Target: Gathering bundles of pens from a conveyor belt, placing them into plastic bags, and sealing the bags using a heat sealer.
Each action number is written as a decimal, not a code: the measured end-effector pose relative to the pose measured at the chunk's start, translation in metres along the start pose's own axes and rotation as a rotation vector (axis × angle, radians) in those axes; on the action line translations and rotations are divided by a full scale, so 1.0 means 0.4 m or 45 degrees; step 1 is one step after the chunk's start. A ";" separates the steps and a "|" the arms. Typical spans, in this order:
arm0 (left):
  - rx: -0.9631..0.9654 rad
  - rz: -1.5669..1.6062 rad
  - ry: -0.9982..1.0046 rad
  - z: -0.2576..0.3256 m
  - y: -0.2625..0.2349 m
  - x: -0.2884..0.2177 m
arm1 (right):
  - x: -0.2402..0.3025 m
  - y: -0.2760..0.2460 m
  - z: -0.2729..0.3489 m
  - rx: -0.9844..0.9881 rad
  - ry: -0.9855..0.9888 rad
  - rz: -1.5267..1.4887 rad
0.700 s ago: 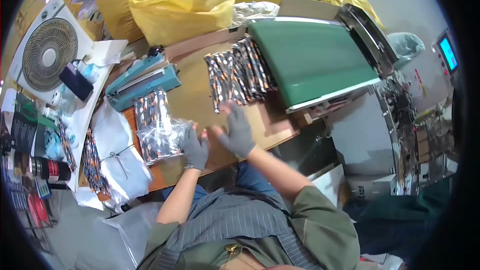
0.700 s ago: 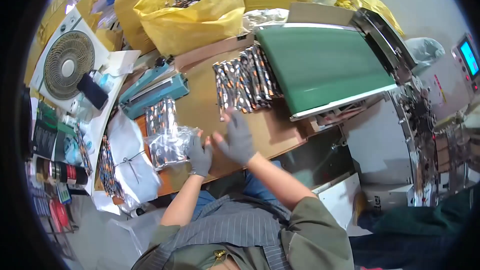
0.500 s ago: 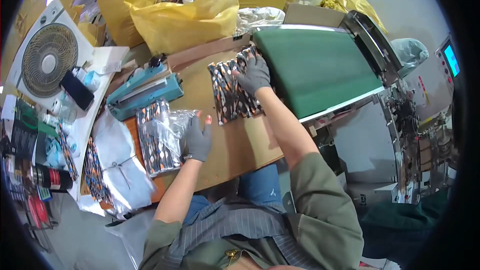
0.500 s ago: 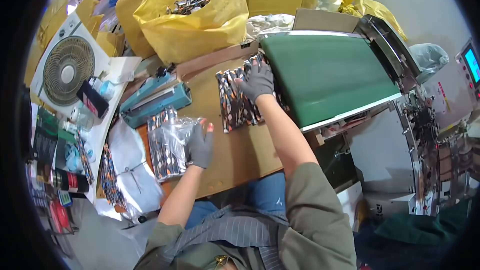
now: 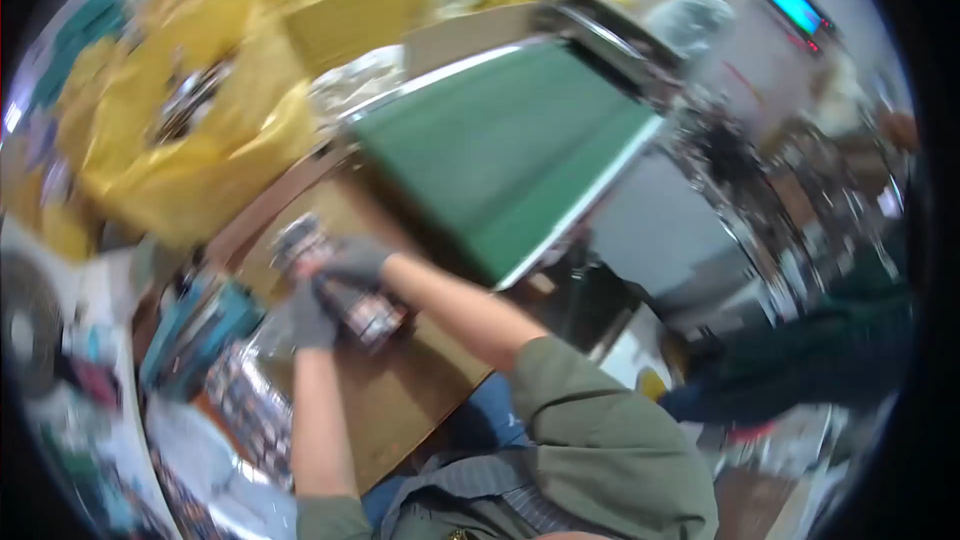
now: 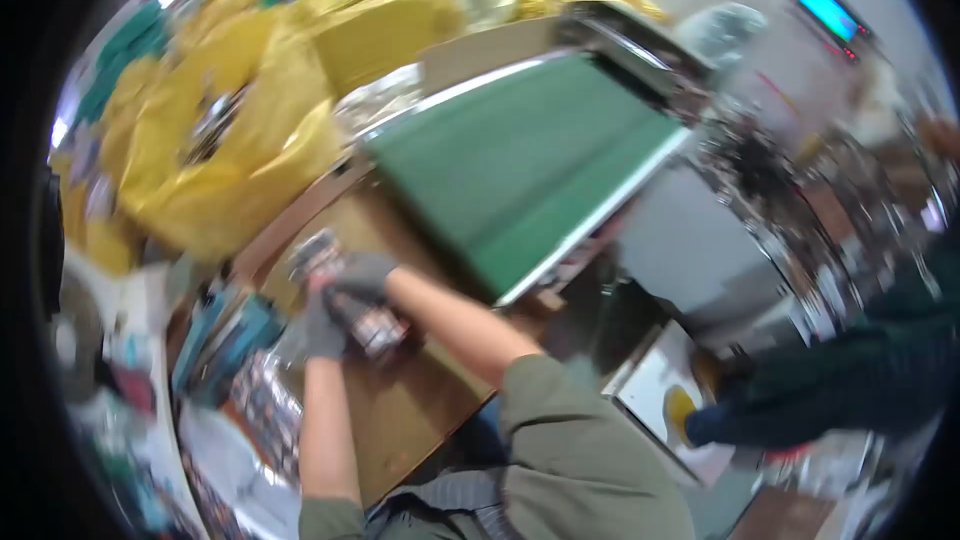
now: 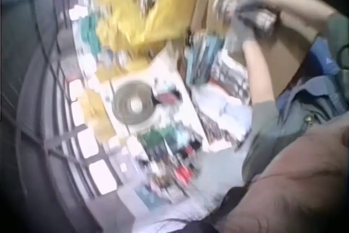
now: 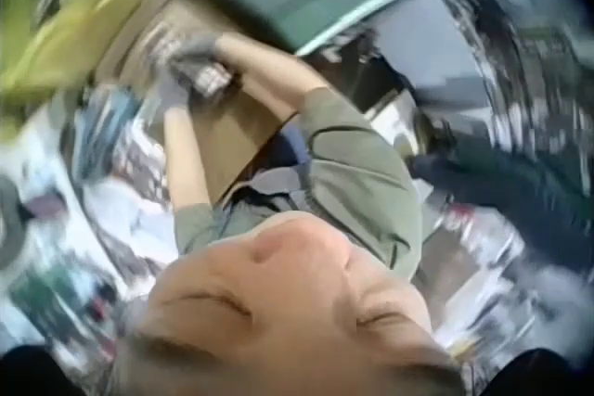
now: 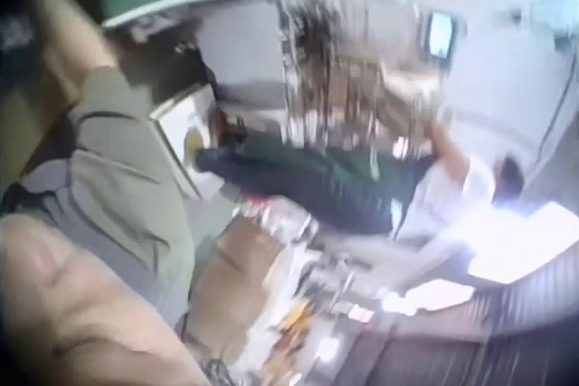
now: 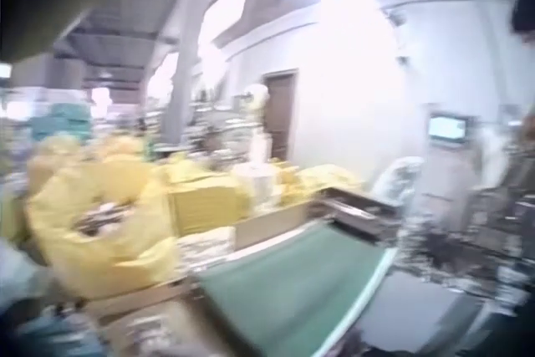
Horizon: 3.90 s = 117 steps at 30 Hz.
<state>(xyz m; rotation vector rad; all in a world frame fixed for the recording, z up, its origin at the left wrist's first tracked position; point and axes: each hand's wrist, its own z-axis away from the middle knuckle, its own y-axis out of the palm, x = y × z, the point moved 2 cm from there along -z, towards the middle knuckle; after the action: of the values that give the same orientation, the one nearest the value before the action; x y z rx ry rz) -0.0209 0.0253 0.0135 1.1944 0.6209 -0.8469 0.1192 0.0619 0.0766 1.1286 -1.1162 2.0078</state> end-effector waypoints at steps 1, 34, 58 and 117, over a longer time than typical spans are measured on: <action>0.109 0.233 -0.179 0.029 0.043 0.002 | -0.043 0.069 -0.012 0.305 -0.209 -0.939; -0.017 -0.040 0.305 0.703 0.024 -0.256 | 0.145 0.261 0.558 0.811 -0.400 -0.992; -0.225 -1.684 0.971 0.651 0.115 -0.244 | 0.207 0.167 0.671 -0.616 -0.851 -0.095; -0.485 -0.619 0.150 0.427 -0.440 -0.354 | 0.348 0.440 -0.266 -0.460 -0.646 0.715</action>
<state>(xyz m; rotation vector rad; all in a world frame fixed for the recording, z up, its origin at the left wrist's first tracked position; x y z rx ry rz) -0.2491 -0.1298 0.0777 0.7561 1.1429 -1.0090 -0.1274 0.0797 0.0993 1.2554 -2.1576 1.8127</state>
